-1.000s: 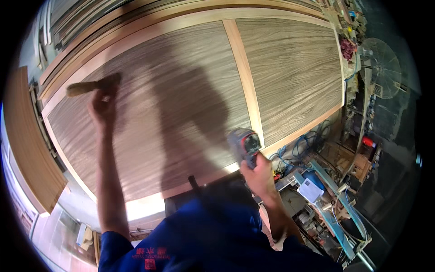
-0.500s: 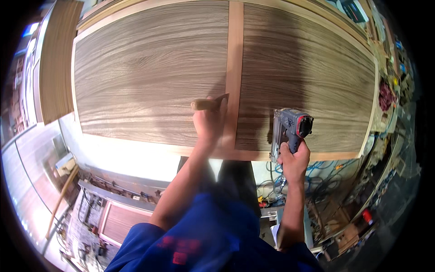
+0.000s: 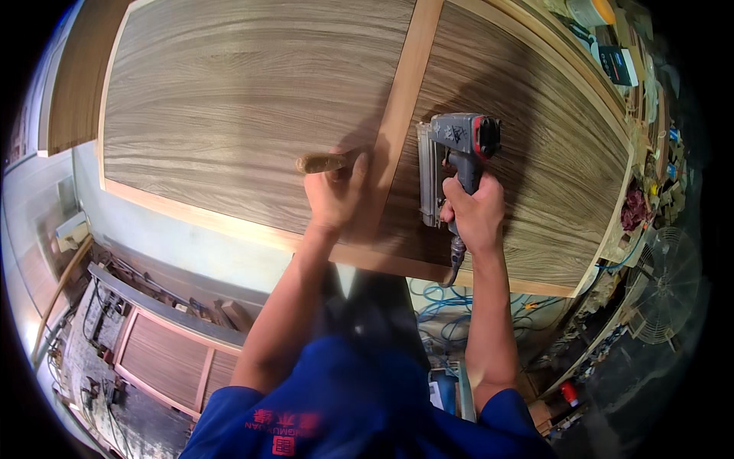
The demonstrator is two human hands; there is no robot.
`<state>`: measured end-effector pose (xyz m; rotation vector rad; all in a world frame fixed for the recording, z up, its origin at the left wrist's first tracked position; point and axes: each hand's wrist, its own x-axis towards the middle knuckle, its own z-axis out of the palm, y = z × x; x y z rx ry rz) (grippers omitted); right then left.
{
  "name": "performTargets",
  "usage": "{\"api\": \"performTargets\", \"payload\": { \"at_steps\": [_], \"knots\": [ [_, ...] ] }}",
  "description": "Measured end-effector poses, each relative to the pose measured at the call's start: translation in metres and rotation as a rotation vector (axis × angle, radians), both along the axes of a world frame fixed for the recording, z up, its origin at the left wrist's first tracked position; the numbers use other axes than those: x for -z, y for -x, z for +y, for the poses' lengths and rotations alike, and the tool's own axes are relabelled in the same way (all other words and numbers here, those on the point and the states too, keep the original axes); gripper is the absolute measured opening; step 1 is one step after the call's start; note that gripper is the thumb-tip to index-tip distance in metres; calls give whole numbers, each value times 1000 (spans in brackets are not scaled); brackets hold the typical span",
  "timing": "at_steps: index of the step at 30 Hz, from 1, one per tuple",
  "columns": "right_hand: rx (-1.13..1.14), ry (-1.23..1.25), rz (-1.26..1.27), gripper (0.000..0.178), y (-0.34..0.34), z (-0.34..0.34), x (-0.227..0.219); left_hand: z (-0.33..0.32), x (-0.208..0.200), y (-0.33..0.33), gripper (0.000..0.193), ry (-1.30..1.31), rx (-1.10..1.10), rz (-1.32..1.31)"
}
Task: The person assembles a large wooden panel by attaching thin wooden strips to its surface. They use a pneumatic nail gun to secure the strips, a hammer to tap them into place, and a glue bottle to apply adhesive. The person also uses a power sander and a cloth to smooth and clean the surface, and a scraper to remove excess glue.
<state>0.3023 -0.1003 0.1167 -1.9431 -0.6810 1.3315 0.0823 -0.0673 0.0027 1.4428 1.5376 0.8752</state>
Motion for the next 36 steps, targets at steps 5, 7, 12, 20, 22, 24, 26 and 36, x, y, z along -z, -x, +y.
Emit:
{"api": "performTargets", "payload": {
  "at_steps": [5, 7, 12, 20, 22, 24, 26, 36],
  "knots": [
    [-31, 62, -28, 22, 5, 2, 4, 0, -3, -2, 24, -72, 26, 149],
    [8, 56, -5, 22, 8, -1, 7, 1, -2, -3, 24, -99, 21, 157],
    [35, 33, 11, 25, 11, -1, 6, 2, -3, -2, 25, -32, 16, 134],
    [-12, 79, -136, 18, 18, 8, -8, 5, -16, -4, 17, -47, 31, 149],
    [-18, 31, -113, 19, 16, 11, -15, 3, -15, -4, 17, -14, 27, 142],
    [-70, 19, -119, 21, 17, 19, -21, 5, -13, -5, 18, 2, 20, 135],
    [-167, 42, -157, 24, 22, 38, -26, 5, -7, -6, 16, -108, -5, 131],
    [-388, 135, -238, 19, 39, 71, -34, 4, -7, -1, 12, -130, -4, 80]
  ]
}}
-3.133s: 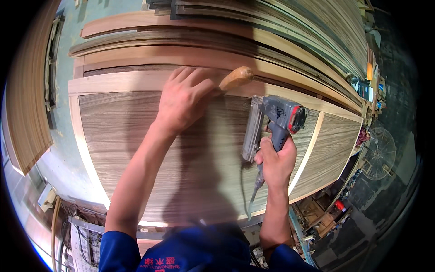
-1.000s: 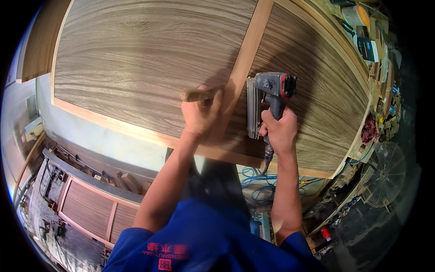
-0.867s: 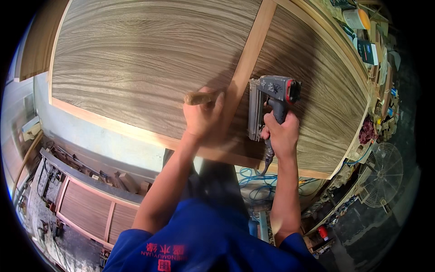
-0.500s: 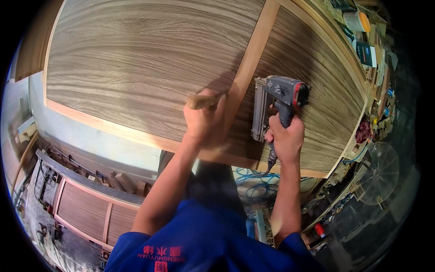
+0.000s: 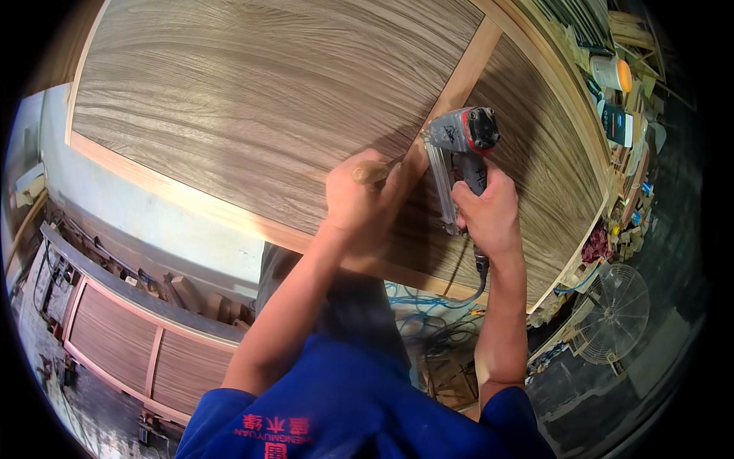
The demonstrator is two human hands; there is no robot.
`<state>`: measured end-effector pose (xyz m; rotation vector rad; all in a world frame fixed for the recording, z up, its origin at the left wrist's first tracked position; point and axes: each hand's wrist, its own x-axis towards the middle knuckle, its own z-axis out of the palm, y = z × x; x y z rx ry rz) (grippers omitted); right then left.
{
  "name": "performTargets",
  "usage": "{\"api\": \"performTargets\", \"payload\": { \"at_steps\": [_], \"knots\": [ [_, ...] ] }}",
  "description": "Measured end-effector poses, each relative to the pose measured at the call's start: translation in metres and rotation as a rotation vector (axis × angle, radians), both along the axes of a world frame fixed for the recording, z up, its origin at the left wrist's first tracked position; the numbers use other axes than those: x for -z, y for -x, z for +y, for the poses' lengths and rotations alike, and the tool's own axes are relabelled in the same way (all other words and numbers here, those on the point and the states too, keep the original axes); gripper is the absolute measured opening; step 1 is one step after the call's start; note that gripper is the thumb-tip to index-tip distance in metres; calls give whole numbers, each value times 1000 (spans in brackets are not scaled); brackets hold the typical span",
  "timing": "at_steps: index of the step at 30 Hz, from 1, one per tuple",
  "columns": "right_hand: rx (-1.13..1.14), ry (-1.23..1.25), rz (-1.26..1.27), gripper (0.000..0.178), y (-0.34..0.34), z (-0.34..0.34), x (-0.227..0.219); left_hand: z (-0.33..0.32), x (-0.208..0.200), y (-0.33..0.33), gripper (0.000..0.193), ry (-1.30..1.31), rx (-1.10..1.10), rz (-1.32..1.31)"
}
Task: The person assembles a large wooden panel by attaching thin wooden strips to its surface. They use a pneumatic nail gun to secure the strips, a hammer to tap them into place, and a glue bottle to apply adhesive. The person also uses a power sander and a cloth to smooth and clean the surface, and a scraper to remove excess glue.
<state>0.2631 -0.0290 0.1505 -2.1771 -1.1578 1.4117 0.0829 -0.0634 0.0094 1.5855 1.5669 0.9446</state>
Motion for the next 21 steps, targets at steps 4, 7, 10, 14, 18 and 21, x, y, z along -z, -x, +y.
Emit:
{"api": "performTargets", "payload": {
  "at_steps": [4, 7, 10, 14, 18, 21],
  "knots": [
    [-53, -7, -78, 21, -6, -1, -5, 1, 3, -1, 15, -35, 18, -18],
    [16, 21, -105, 24, -12, -25, -25, 1, -7, -2, 20, 56, 45, -24],
    [30, 53, -134, 26, -37, -76, -29, 1, -5, -3, 20, 38, 35, 34],
    [24, 187, -126, 28, -63, -148, -34, -2, 4, 6, 17, 165, 4, -189],
    [108, 176, -108, 29, -77, -227, -33, 6, -31, 19, 13, -78, 330, 2],
    [296, 404, 8, 31, -86, -271, -42, -15, -54, 21, 11, 234, 558, 97]
  ]
}}
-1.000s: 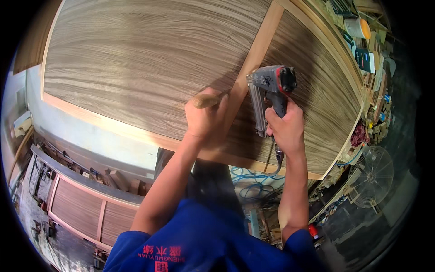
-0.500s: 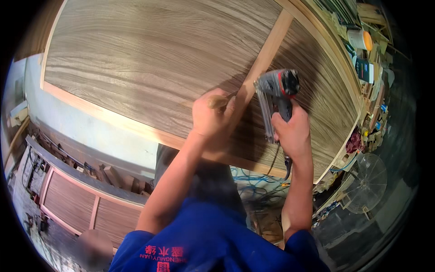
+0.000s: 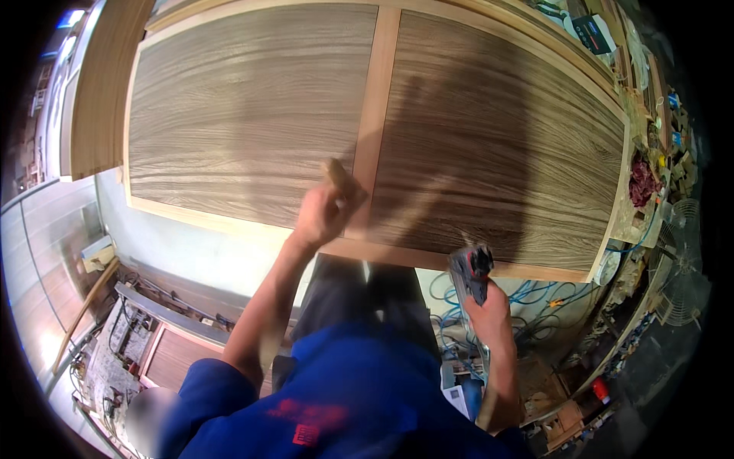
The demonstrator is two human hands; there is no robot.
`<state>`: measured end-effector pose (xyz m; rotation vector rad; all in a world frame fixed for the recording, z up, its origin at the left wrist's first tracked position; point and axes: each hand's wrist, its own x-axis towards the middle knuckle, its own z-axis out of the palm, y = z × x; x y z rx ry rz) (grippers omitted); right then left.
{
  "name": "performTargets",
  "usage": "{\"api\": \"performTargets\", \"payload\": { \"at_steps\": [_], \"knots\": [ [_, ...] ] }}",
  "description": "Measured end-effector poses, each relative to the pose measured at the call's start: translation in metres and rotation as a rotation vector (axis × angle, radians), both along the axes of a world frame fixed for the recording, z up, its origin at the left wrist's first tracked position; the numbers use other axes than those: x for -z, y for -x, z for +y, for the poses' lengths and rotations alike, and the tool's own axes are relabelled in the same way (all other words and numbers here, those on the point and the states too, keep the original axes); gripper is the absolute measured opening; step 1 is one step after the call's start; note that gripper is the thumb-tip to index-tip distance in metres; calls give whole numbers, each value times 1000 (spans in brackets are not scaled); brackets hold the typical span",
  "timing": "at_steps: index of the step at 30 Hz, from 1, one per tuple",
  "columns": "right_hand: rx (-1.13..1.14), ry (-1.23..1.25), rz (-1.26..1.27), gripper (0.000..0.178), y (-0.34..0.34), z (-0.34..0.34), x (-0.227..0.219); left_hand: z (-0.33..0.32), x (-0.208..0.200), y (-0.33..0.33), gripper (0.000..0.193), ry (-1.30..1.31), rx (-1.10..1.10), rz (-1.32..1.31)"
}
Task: The person assembles a large wooden panel by attaching thin wooden strips to its surface. They use a pneumatic nail gun to secure the strips, a hammer to tap them into place, and a glue bottle to apply adhesive. The person also uses a power sander and a cloth to smooth and clean the surface, and a scraper to remove excess glue.
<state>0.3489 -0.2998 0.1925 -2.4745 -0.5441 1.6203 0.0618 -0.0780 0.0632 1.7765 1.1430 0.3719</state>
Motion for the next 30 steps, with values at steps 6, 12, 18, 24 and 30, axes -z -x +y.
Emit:
{"api": "performTargets", "payload": {
  "at_steps": [6, 12, 18, 24, 30],
  "knots": [
    [265, -76, 88, 30, -28, -139, 1, -44, -48, -22, 21, 545, 288, 318],
    [794, -52, 259, 20, -105, -298, 2, -50, -80, -116, 21, 518, 515, 195],
    [982, -423, 60, 18, -280, -360, 15, -56, -62, -258, 19, 479, 387, -4],
    [433, -323, -791, 32, -566, -360, 105, -73, -54, -480, 10, 419, 397, 232],
    [173, -329, -1288, 53, -890, -415, 188, -99, -32, -729, 28, 460, 376, 120]
  ]
}}
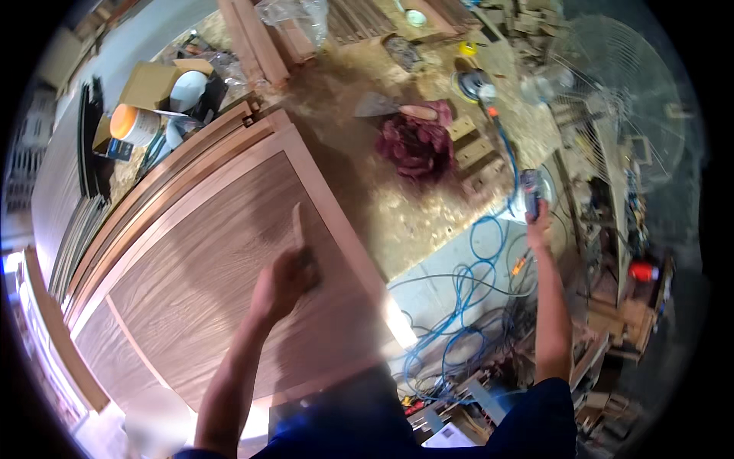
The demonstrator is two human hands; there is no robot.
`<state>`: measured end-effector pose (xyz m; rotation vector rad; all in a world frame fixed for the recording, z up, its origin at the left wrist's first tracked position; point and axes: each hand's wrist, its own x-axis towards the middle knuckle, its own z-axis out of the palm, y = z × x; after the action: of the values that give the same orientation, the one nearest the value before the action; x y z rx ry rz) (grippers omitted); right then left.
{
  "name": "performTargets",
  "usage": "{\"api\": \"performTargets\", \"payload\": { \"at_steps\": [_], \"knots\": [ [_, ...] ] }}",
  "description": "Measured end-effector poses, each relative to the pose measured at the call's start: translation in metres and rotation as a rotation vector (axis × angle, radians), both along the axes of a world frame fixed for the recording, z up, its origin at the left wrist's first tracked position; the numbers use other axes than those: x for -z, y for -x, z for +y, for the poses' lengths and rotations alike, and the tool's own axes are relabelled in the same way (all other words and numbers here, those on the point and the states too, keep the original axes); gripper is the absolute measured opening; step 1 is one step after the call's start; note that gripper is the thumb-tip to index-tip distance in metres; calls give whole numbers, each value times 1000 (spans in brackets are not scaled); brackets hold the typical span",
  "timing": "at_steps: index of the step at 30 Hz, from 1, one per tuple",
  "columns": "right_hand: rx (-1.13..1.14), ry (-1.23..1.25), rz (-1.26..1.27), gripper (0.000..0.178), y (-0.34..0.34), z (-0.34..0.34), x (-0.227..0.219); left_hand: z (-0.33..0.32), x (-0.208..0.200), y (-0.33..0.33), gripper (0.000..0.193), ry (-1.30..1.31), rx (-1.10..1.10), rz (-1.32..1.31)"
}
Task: The person assembles a large wooden panel by attaching thin wooden strips to its surface. They use a pneumatic nail gun to secure the strips, a hammer to tap them into place, and a glue bottle to apply adhesive. The person also uses a power sander and a cloth to smooth and clean the surface, and a scraper to remove excess glue.
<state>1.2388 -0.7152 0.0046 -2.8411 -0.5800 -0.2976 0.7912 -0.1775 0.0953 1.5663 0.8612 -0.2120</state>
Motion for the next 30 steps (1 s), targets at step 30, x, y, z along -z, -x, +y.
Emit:
{"api": "performTargets", "payload": {
  "at_steps": [30],
  "knots": [
    [-815, 368, -269, 33, -150, 453, -95, 158, 76, 178, 66, -1263, -433, 559]
  ]
}}
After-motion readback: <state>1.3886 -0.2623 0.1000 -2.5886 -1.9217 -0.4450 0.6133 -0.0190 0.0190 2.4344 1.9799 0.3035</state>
